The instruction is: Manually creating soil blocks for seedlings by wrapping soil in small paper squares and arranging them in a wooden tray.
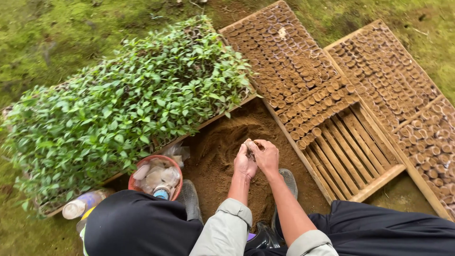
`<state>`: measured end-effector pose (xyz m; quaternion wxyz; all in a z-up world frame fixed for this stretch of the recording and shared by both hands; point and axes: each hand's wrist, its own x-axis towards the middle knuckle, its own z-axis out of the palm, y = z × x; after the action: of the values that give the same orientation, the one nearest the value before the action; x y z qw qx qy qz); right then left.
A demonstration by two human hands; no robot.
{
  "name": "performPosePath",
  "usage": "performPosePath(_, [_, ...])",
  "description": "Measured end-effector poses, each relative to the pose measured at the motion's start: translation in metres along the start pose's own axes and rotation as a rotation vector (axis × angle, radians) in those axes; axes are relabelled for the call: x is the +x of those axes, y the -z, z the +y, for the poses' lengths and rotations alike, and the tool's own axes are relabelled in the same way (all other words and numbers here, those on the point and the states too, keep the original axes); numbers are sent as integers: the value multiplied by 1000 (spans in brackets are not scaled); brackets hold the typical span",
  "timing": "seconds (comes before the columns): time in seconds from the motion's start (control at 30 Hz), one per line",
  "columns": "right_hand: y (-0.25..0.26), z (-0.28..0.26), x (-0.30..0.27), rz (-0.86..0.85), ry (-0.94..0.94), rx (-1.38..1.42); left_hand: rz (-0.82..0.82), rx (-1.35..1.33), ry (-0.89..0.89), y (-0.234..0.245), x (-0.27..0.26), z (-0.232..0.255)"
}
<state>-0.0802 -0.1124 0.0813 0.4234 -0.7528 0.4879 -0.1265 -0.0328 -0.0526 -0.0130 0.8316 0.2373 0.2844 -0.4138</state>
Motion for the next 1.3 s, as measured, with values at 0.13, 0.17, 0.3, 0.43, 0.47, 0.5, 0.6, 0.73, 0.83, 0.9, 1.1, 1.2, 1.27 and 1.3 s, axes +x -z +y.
performPosePath(0.13, [24,20,13,60,-65,92,-1,124,31,-7,13,-29])
performPosePath(0.17, [30,25,18,83,-91,154,10,143,47,-11,14,-39])
performPosePath(0.3, [52,44,35,158,-174,354,16,339,94,-37,5,-66])
performPosePath(0.43, [76,66,52,223,-238,492,8,690,155,-90,-13,-91])
performPosePath(0.47, [82,71,57,245,-259,555,18,750,154,-84,0,-104])
performPosePath(0.5, [88,76,61,266,-280,618,28,810,153,-78,13,-118])
performPosePath(0.6, [108,93,74,319,-328,746,159,1073,72,-42,46,-147])
performPosePath(0.73, [141,117,101,386,-320,764,347,1376,1,-15,65,-164])
performPosePath(0.83, [152,151,126,435,-313,741,221,1234,14,-37,35,-160])
performPosePath(0.9, [154,176,142,432,-307,686,166,1171,28,-44,28,-159])
performPosePath(1.1, [157,191,165,352,-346,554,169,1112,77,-76,7,-150])
performPosePath(1.2, [160,173,164,311,-307,516,159,1129,87,-88,-2,-146])
performPosePath(1.27, [159,170,165,296,-294,481,154,1143,91,-83,3,-146])
performPosePath(1.3, [158,168,165,284,-278,444,146,1155,96,-81,4,-146])
